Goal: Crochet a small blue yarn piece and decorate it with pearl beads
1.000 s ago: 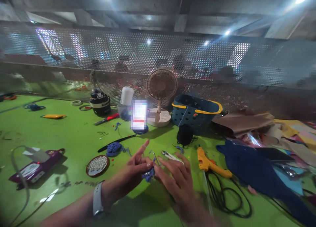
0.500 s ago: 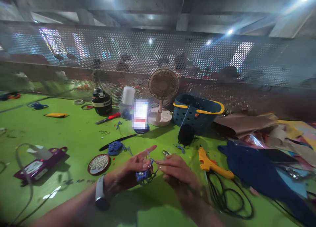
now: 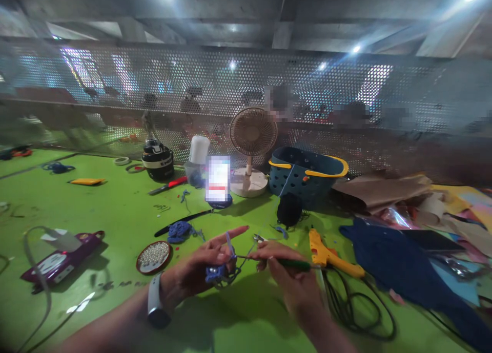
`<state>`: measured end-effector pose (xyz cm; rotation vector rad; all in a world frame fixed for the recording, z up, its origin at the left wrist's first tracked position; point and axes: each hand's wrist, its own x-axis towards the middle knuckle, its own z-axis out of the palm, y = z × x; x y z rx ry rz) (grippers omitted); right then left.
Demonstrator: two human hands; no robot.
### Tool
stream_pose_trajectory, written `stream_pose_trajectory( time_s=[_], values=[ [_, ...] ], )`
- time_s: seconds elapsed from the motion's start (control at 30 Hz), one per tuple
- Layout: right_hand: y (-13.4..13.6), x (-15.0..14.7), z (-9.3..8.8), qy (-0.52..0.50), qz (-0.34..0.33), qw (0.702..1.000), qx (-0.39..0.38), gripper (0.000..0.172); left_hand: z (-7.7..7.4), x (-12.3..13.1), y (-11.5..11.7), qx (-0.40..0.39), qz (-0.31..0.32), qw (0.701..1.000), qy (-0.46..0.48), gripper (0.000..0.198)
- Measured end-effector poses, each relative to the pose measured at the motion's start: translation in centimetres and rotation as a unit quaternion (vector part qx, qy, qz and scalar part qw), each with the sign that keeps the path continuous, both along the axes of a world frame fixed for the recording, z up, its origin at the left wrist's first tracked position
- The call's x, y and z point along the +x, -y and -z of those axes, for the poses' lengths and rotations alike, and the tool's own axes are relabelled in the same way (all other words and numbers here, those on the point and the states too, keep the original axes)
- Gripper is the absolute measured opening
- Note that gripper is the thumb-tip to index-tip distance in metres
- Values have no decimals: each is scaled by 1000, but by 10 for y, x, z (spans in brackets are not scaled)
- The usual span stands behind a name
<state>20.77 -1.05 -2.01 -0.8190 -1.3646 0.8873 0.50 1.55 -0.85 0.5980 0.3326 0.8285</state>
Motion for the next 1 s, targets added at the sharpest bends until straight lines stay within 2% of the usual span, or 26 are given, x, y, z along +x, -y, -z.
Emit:
stream_pose_trajectory(
  time_s=[0.1,0.2,0.37,0.67,1.0],
  values=[
    [-1,-11,3,-153,-75,975,-141,10,-7,4,6,40,-33,996,-74,86],
    [-2,-20,4,-221,-63,954,-192,14,-10,7,12,88,-81,983,-137,91],
    [-2,-25,4,-194,-8,968,-158,20,-9,6,15,129,-119,969,-175,93],
    [2,-21,4,-53,18,995,-80,16,-7,9,14,141,-130,967,-166,88],
    [3,-20,1,-11,28,999,-38,11,-8,9,14,132,-163,965,-159,75]
  ],
)
